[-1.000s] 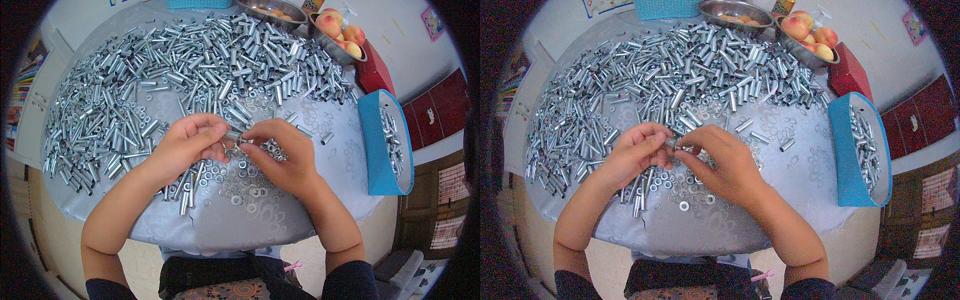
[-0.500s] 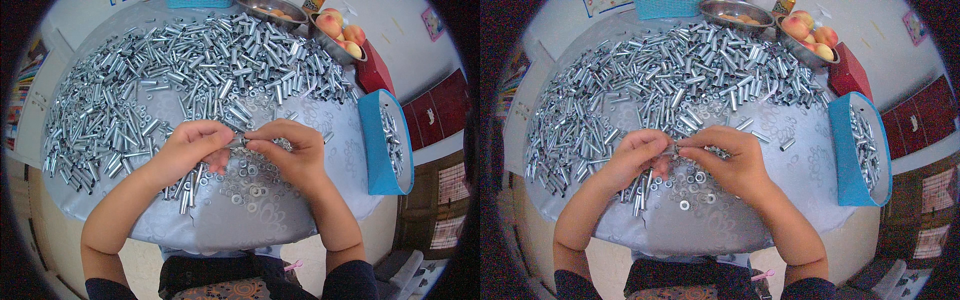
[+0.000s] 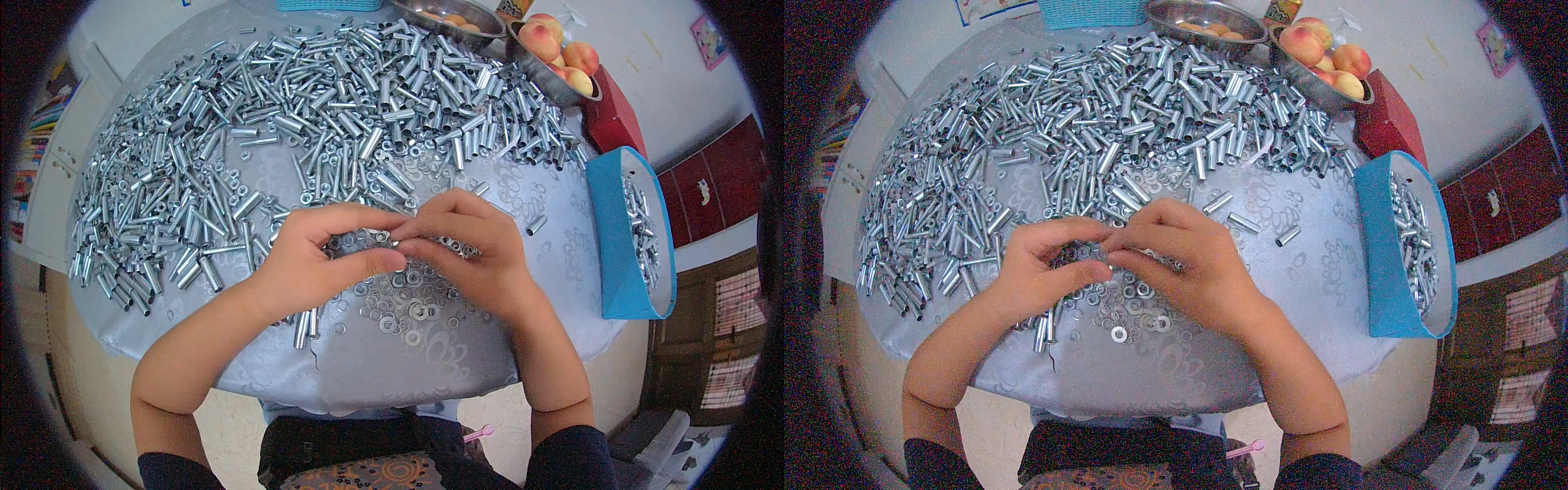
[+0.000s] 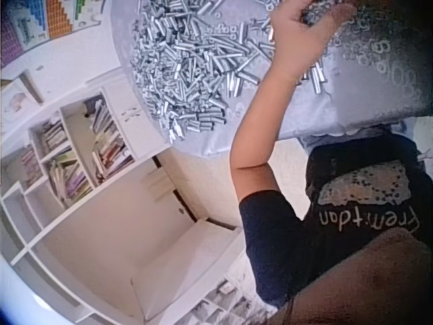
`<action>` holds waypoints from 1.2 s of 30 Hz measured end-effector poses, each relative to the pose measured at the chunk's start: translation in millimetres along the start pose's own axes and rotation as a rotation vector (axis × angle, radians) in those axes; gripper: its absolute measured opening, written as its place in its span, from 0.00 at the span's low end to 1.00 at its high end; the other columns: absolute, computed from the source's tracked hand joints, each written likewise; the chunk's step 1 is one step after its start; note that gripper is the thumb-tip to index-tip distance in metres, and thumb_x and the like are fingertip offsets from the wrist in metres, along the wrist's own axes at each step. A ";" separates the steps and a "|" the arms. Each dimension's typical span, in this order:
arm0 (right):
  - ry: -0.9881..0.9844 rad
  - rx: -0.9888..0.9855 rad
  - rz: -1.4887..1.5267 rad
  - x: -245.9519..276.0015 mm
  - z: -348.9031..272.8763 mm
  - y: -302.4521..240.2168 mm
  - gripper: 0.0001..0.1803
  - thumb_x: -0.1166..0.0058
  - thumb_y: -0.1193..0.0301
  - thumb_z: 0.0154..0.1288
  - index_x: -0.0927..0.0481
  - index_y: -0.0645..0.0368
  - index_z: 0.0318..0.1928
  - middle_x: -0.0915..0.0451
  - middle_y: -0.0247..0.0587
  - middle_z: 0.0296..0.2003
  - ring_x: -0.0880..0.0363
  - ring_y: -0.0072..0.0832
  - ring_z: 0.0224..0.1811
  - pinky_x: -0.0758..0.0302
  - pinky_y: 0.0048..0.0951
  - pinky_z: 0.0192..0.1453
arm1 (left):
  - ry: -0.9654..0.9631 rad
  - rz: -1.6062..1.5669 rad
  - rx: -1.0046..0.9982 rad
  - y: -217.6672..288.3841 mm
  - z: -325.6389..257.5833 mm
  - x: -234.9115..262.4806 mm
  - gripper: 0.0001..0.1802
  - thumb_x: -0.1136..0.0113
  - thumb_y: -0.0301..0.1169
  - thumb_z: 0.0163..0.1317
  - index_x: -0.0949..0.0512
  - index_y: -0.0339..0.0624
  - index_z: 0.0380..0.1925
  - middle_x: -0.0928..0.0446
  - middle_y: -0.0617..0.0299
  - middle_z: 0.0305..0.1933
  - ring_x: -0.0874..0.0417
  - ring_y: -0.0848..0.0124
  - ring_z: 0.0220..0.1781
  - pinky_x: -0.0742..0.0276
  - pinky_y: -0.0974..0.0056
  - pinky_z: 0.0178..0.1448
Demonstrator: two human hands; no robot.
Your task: The person repeatedly picks up metal bolts and washers from a large pile on a table. They insert the washers onto the bolts by hand and place the assembled units into a blue container on the right. The task continues throughout the clip with consistent hand movements.
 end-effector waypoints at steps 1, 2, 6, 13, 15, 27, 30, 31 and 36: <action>-0.003 0.003 0.010 -2.3 -1.5 1.1 0.09 0.37 0.75 0.55 0.15 0.56 0.39 0.21 0.38 0.34 0.21 0.32 0.38 0.25 0.29 0.42 | 0.002 0.038 -0.001 0.5 0.6 0.8 0.18 0.30 0.24 0.52 0.20 0.32 0.44 0.19 0.54 0.46 0.20 0.67 0.50 0.27 0.64 0.56; -0.006 0.005 0.020 -4.1 -2.5 1.6 0.09 0.37 0.75 0.55 0.15 0.56 0.39 0.21 0.38 0.34 0.21 0.32 0.38 0.25 0.29 0.41 | 0.003 0.076 -0.001 0.5 1.2 1.5 0.17 0.29 0.24 0.51 0.19 0.33 0.42 0.18 0.54 0.45 0.19 0.67 0.49 0.26 0.64 0.55; -0.025 0.025 0.002 -8.2 -2.3 -0.5 0.11 0.36 0.80 0.52 0.14 0.57 0.39 0.21 0.37 0.33 0.21 0.28 0.36 0.25 0.26 0.41 | 0.020 0.084 -0.071 -0.3 1.4 4.9 0.12 0.28 0.26 0.49 0.17 0.36 0.36 0.17 0.56 0.39 0.18 0.68 0.43 0.25 0.65 0.49; -0.088 0.106 -0.095 -9.5 -1.2 -5.1 0.12 0.37 0.81 0.52 0.15 0.57 0.39 0.21 0.38 0.33 0.21 0.30 0.35 0.26 0.28 0.40 | 0.021 0.240 -0.221 8.6 1.7 3.4 0.10 0.29 0.28 0.50 0.16 0.39 0.32 0.17 0.57 0.35 0.17 0.65 0.37 0.24 0.65 0.45; -0.093 0.075 -0.066 -6.6 -0.9 -3.6 0.10 0.37 0.78 0.53 0.16 0.58 0.38 0.21 0.39 0.33 0.22 0.33 0.35 0.26 0.31 0.40 | 0.030 0.258 -0.237 10.6 0.8 2.5 0.09 0.29 0.28 0.50 0.17 0.39 0.32 0.17 0.57 0.34 0.17 0.64 0.37 0.24 0.64 0.45; -0.467 -0.029 -0.231 -27.6 -14.0 13.9 0.12 0.34 0.69 0.52 0.19 0.60 0.36 0.23 0.42 0.31 0.22 0.40 0.38 0.26 0.37 0.42 | -0.013 0.318 -0.299 19.8 1.7 3.3 0.08 0.30 0.24 0.48 0.18 0.37 0.29 0.16 0.57 0.36 0.16 0.63 0.40 0.24 0.59 0.49; -0.444 -0.006 -0.268 -27.7 -14.1 13.0 0.13 0.34 0.69 0.52 0.19 0.60 0.37 0.23 0.43 0.32 0.22 0.41 0.38 0.26 0.38 0.42 | -0.020 0.327 -0.316 20.3 1.0 2.5 0.08 0.30 0.24 0.48 0.18 0.37 0.30 0.16 0.56 0.36 0.16 0.62 0.41 0.24 0.59 0.49; -0.411 0.006 -0.273 -25.0 -12.4 10.4 0.13 0.33 0.69 0.52 0.18 0.60 0.37 0.22 0.43 0.33 0.22 0.41 0.38 0.26 0.37 0.42 | -0.029 0.333 -0.322 21.8 1.1 2.1 0.08 0.30 0.24 0.48 0.18 0.37 0.30 0.16 0.56 0.36 0.16 0.62 0.41 0.24 0.59 0.49; -0.169 0.034 -0.065 -6.1 -2.6 -2.9 0.10 0.38 0.71 0.57 0.19 0.59 0.40 0.21 0.44 0.35 0.21 0.42 0.39 0.25 0.38 0.43 | -0.035 0.332 -0.344 23.7 -0.2 1.5 0.08 0.33 0.25 0.49 0.19 0.37 0.31 0.17 0.55 0.34 0.17 0.59 0.38 0.24 0.59 0.46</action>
Point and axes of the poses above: each hand's wrist, its own z-axis towards the middle knuckle, its own x-axis out of the back of the hand, y = z × x, the point moved 10 cm from there along z, towards the middle knuckle
